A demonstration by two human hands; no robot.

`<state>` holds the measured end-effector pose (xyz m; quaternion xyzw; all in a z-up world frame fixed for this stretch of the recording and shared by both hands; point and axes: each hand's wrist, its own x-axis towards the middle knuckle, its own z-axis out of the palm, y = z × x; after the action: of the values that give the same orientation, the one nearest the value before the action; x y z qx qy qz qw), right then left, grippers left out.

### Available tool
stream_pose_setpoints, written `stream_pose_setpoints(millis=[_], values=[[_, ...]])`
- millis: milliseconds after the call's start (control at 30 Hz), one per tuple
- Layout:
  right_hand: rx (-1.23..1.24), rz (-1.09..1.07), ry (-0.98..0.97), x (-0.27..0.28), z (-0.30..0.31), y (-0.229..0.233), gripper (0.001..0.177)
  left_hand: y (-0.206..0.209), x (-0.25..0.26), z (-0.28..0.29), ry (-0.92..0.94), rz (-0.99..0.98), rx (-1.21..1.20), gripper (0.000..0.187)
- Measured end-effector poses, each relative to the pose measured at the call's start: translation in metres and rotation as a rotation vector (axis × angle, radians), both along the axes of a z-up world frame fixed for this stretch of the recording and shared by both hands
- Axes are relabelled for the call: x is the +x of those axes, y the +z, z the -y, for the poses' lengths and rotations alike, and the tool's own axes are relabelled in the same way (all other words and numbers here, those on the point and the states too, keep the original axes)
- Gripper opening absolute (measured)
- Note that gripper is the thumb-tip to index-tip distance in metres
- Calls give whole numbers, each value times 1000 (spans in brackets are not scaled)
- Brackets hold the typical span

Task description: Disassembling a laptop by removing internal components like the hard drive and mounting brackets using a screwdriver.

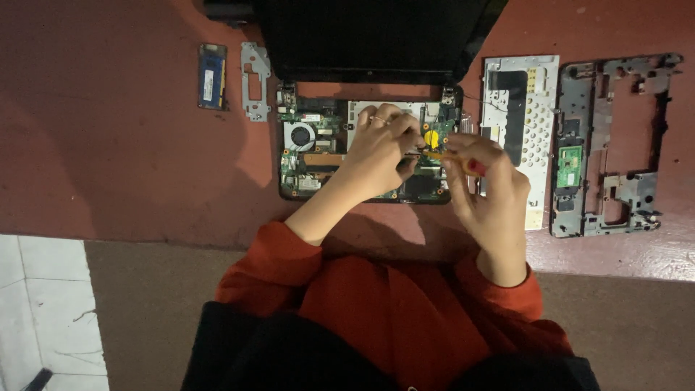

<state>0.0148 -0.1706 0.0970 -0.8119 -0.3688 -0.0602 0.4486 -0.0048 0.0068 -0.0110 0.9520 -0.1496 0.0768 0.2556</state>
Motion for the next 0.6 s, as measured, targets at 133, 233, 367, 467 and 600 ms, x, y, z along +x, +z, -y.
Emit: stream_pose_setpoints(millis=[133, 233, 367, 467, 600], values=[[119, -72, 48, -3, -2, -4, 25, 3, 0, 0, 1, -33, -23, 19], [185, -85, 86, 1, 0, -18, 28, 4, 1, 0, -5, -66, 14, 20], [308, -114, 90, 5, 2, -29, 26, 5, 3, 1, 2, -166, 15, 18], [342, -118, 97, 5, 0, -31, 27, 4, 2, 2, 9, -161, 7, 16], [365, -120, 97, 4, 2, -28, 28, 4, 0, 2, 14, -91, -17, 16]])
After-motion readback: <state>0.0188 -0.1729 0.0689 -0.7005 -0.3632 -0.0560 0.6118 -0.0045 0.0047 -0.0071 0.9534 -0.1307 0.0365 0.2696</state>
